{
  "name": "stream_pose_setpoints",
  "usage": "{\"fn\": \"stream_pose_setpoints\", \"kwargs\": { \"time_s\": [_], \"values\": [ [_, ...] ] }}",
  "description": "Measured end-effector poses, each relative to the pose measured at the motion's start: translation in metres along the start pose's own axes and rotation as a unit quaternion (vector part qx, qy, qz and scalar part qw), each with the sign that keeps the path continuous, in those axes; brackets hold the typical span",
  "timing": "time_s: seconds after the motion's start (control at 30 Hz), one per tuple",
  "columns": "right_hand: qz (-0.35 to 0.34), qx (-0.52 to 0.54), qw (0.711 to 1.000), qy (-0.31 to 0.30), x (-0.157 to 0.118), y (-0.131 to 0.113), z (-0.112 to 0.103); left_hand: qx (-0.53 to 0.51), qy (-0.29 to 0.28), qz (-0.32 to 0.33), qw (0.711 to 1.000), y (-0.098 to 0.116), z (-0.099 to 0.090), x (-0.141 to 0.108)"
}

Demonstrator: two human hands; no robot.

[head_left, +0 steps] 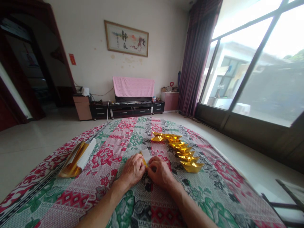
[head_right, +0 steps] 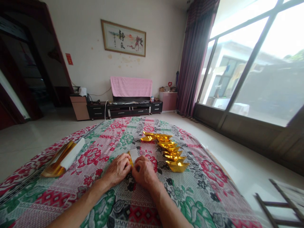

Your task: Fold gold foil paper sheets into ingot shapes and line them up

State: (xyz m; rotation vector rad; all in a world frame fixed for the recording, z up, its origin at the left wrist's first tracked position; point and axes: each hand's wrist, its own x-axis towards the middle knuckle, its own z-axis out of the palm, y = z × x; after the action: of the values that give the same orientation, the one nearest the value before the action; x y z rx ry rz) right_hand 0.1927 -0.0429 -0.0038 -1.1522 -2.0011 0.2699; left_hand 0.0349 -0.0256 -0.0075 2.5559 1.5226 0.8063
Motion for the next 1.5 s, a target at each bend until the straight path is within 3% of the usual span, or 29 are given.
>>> {"fn": "stream_pose_setpoints", "kwargs": {
  "time_s": [0.3, 0.8, 1.13, 1.5],
  "values": [
    [0.023, -0.025, 0.999, -0.009, -0.002, -0.006, -0.002, -0.009, 0.000, 0.006, 1.000, 0.000, -0.002, 0.000],
    [-0.016, -0.002, 0.998, -0.056, -0.002, -0.003, -0.009, -0.006, -0.009, 0.020, 1.000, -0.001, -0.001, -0.002],
    [-0.031, 0.052, 0.998, -0.023, -0.003, 0.005, -0.008, 0.000, -0.009, 0.011, 1.000, -0.001, 0.000, -0.001],
    [-0.016, 0.042, 0.998, -0.037, -0.002, 0.000, -0.014, 0.010, 0.000, 0.003, 1.000, -0.001, 0.003, -0.001]
  ]
}}
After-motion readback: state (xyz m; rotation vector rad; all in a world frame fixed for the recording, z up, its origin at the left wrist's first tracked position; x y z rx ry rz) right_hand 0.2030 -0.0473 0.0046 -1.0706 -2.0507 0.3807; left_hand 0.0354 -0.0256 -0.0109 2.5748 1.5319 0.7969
